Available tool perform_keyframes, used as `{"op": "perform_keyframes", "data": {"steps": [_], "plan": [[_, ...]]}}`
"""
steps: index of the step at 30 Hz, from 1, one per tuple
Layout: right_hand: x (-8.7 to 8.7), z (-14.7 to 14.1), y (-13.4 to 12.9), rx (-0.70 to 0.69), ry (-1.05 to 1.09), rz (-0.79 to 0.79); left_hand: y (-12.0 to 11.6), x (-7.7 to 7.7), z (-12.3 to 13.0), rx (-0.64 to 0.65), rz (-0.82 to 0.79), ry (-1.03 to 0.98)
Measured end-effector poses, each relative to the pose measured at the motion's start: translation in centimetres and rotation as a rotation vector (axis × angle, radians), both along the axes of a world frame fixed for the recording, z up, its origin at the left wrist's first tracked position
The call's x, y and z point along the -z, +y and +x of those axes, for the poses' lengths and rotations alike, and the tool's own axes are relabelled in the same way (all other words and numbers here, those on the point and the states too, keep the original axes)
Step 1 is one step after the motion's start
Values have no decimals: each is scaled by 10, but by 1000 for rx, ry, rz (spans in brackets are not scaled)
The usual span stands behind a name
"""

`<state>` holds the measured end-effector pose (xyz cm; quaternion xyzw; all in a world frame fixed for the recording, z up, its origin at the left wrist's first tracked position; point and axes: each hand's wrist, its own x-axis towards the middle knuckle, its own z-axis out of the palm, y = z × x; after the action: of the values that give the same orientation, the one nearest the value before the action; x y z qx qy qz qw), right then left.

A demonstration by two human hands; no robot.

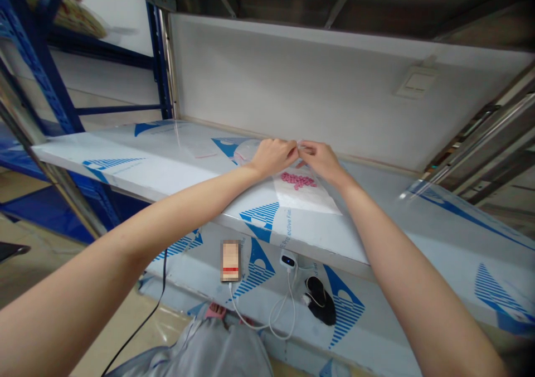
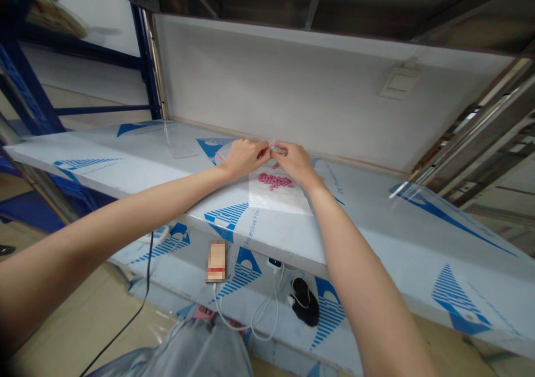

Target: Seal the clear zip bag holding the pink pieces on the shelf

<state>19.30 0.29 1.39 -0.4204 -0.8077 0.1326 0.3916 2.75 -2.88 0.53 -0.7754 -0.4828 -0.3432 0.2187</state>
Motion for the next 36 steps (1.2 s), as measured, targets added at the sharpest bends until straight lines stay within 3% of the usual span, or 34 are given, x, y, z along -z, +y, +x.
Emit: {"op": "perform_keyframes", "data": {"steps": [6,11,17,24,36], "plan": [[1,1,7,16,26,-37,0,-1,0,15,92,58],[2,5,14,39,99,-14,8,2,-2,198,258,148],[2,9,18,-21,149,-37,19,8,-8,322,187,278],[0,7,10,-102,166,-30,21,5,-9,317,159,141],[-7,5,-2,-66,159,-144,20,1,-14,355,65,61]]}}
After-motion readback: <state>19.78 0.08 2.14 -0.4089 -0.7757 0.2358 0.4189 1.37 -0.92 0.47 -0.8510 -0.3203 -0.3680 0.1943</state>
